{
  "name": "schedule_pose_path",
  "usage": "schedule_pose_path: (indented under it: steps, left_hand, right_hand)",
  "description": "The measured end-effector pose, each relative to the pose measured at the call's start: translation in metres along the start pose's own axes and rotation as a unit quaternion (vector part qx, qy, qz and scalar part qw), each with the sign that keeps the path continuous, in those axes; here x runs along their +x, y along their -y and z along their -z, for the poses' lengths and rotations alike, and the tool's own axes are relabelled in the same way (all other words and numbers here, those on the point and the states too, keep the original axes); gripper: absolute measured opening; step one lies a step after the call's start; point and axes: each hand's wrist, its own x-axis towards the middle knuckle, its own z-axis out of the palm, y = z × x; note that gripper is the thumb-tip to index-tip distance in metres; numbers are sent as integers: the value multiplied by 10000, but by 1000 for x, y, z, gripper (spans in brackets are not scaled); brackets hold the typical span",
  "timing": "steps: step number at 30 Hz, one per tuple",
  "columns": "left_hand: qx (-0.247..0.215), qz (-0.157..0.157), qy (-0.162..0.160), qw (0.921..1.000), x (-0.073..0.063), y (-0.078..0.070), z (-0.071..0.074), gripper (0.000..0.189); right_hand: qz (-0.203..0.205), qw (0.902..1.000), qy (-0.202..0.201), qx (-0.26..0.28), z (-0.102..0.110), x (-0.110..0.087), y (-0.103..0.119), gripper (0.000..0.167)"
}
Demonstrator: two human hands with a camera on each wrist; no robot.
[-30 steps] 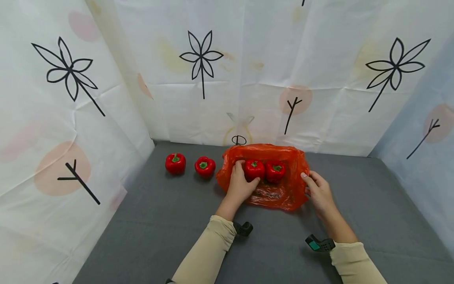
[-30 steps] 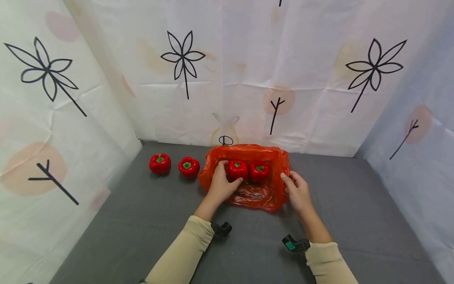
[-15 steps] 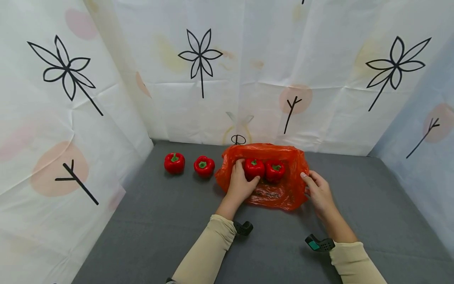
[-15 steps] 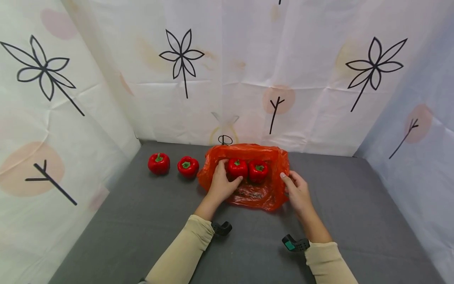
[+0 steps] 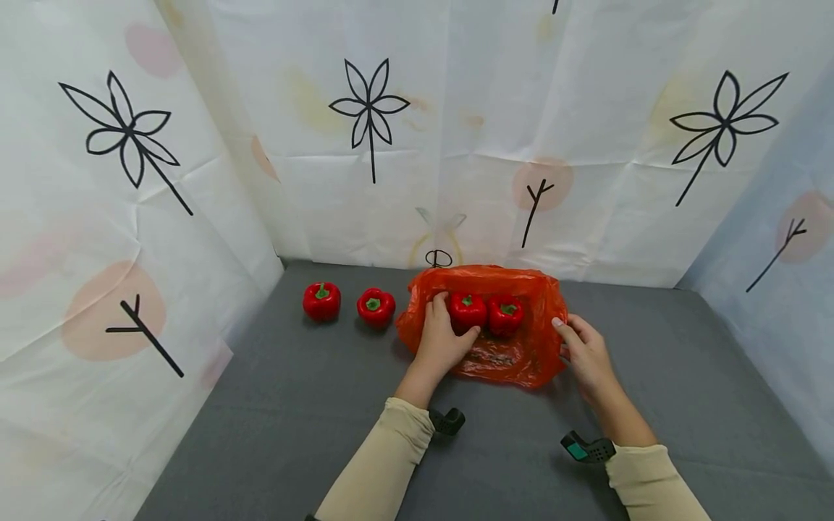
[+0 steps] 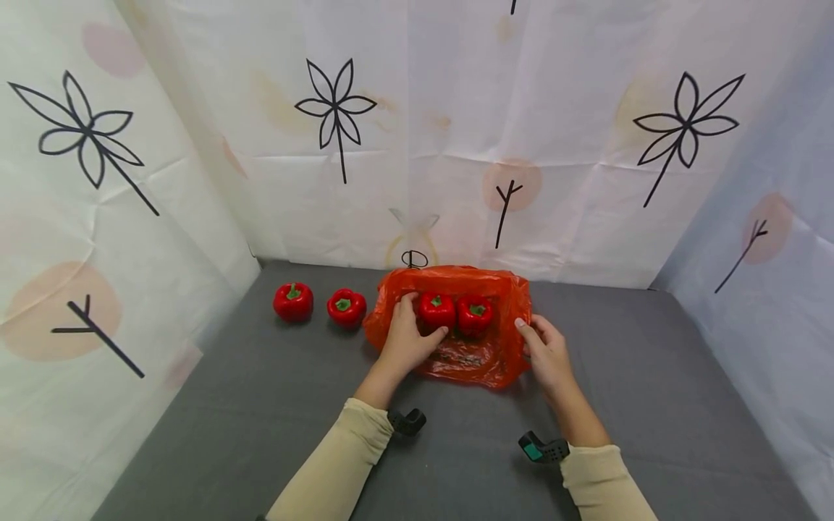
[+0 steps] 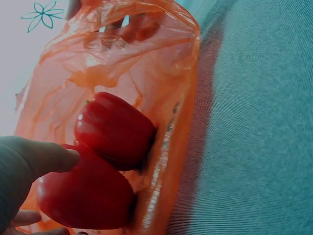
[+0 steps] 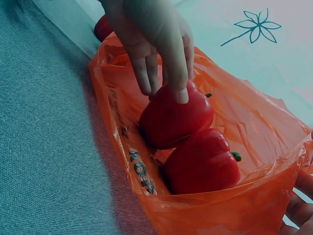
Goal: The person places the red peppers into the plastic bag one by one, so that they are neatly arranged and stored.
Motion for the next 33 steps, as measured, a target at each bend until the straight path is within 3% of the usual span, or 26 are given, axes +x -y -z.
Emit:
schedule_pose_path:
  steps: [10, 18, 26, 33]
  left_hand:
    - [510, -54, 312, 9982, -11, -15, 9, 93]
    - [1173, -49, 643, 9910, -18, -31, 22, 91]
    - [1045, 28, 761, 9916, -20, -37, 35, 88]
    - [562, -384, 976, 9929, -20, -41, 49, 86]
  right_hand:
    - [-11, 10000, -62, -34, -1, 1, 1, 39]
    - [-80, 9998, -50, -169, -1, 0, 1, 42]
    - [-50, 9999, -50, -117, -2, 0, 1, 41]
    - [5, 10000, -66, -52, -2, -1, 1, 39]
